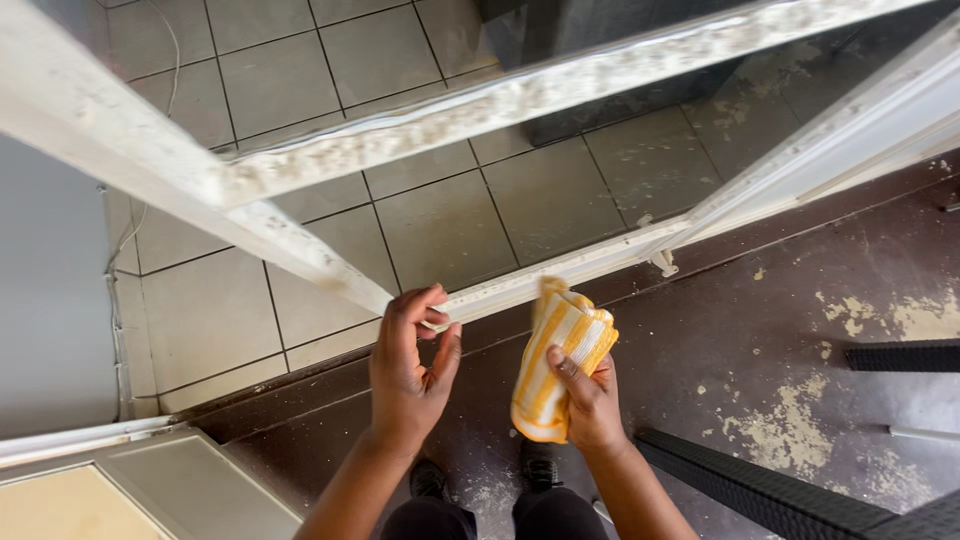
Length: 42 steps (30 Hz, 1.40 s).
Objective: The person sprays a liquid from a bottle onto a glass pane of a white door and wipes the glass and the white frame with a yellow-and-white striped cloth.
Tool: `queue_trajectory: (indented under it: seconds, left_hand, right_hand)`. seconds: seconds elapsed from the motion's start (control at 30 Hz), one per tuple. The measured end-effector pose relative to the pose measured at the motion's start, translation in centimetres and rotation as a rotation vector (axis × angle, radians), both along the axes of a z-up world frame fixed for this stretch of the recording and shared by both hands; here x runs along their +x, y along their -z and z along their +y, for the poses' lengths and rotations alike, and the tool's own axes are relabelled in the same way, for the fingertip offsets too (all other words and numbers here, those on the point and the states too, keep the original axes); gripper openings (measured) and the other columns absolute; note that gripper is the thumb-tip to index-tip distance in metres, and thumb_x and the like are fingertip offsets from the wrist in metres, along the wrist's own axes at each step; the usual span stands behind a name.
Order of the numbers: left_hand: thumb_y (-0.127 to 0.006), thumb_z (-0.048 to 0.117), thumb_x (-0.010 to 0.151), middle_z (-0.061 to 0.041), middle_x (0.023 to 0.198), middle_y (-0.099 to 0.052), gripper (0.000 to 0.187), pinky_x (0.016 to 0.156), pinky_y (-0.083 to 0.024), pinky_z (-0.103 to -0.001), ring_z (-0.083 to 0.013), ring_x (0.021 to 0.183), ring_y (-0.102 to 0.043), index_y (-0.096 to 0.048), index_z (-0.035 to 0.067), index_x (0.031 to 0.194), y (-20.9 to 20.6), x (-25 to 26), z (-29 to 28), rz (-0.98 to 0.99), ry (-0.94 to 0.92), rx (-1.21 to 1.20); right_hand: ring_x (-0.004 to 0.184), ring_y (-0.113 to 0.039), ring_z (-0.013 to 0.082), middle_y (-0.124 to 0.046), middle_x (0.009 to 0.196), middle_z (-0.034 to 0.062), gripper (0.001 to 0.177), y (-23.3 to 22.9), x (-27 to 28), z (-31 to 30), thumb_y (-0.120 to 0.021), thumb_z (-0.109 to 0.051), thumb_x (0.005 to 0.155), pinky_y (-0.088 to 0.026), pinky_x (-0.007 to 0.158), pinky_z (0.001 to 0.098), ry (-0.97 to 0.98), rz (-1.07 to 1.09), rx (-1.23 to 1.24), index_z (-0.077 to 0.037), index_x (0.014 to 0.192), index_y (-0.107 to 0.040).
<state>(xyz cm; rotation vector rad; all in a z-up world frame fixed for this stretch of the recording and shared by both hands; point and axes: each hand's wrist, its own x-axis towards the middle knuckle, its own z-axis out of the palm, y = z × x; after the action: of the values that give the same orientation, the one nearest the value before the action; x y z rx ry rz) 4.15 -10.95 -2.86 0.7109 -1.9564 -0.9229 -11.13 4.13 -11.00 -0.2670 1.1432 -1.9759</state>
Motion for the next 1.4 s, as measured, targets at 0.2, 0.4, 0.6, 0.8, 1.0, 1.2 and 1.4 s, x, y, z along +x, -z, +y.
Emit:
queue_trajectory:
  seconds: [0.2,0.4,0.6,0.8,1.0,1.2,1.4]
  left_hand:
    - [-0.071,-0.001,0.094,-0.01,0.124,-0.065,0.035,0.09,-0.057,-0.038,-0.0265,0.107,-0.069,-0.06,0.006,0.126,-1.5,3.4,-7.5,-0.032,0.017,-0.668]
    - [-0.069,0.015,0.093,-0.007,0.119,-0.064,0.029,0.086,-0.055,-0.038,-0.0231,0.102,-0.07,-0.066,0.006,0.119,4.2,4.2,-12.0,-0.066,0.152,-0.98]
    - [-0.071,0.018,0.097,-0.003,0.117,-0.062,0.023,0.085,-0.053,-0.036,-0.0187,0.1,-0.068,-0.064,0.008,0.117,11.6,3.4,-14.1,0.033,0.15,-1.13]
    - [-0.072,0.015,0.105,-0.004,0.119,-0.062,0.016,0.092,-0.05,-0.033,-0.0172,0.103,-0.066,-0.061,0.008,0.115,17.7,3.1,-15.8,0.103,0.006,-1.316]
    - [-0.071,0.015,0.101,-0.005,0.113,-0.064,0.012,0.086,-0.048,-0.032,-0.0167,0.095,-0.065,-0.064,0.009,0.109,18.4,2.8,-16.3,0.087,-0.084,-1.4]
    - [-0.065,0.016,0.1,-0.005,0.105,-0.066,0.009,0.08,-0.049,-0.031,-0.0172,0.084,-0.063,-0.067,0.008,0.105,17.6,2.6,-16.4,0.151,-0.114,-1.407]
    - [-0.062,0.018,0.101,-0.007,0.103,-0.066,0.011,0.076,-0.052,-0.031,-0.0188,0.083,-0.066,-0.066,0.007,0.104,17.5,3.0,-16.6,0.22,0.022,-1.337]
  right_hand:
    - [0.099,-0.066,0.0114,-0.068,0.109,0.004,0.033,-1.5,6.4,-8.8,-0.069,-0.003,0.091,-0.055,0.089,0.0283,0.186,0.42,0.043,-0.005,0.122,-0.06]
    - [0.109,-0.054,0.0167,-0.05,0.12,0.0058,0.037,3.4,7.3,-16.7,-0.07,-0.003,0.095,-0.047,0.097,0.031,0.265,0.773,-0.199,-0.006,0.127,-0.05]
    - [0.13,-0.037,0.0333,-0.043,0.137,0.0148,0.049,11.8,7.2,-19.9,-0.073,-0.032,0.092,-0.031,0.115,0.0468,0.362,1.576,-0.13,-0.003,0.128,-0.057]
    - [0.133,-0.031,0.0372,-0.039,0.143,0.0209,0.061,21.0,7.9,-20.3,-0.049,-0.052,0.105,-0.025,0.119,0.0504,0.343,1.729,-0.073,0.001,0.133,-0.058]
    - [0.137,-0.032,0.0358,-0.038,0.143,0.0197,0.068,22.3,8.1,-21.4,-0.033,-0.055,0.111,-0.024,0.123,0.0513,0.408,1.704,-0.042,0.005,0.138,-0.05]
    - [0.136,-0.031,0.0369,-0.033,0.144,0.0193,0.062,21.4,5.5,-23.1,-0.044,-0.052,0.109,-0.026,0.122,0.0507,0.655,1.807,-0.049,-0.001,0.144,-0.043]
    - [0.136,-0.035,0.0357,-0.038,0.144,0.0139,0.058,24.5,6.3,-24.0,-0.058,-0.042,0.097,-0.025,0.119,0.0542,0.832,1.854,0.112,-0.008,0.141,-0.045]
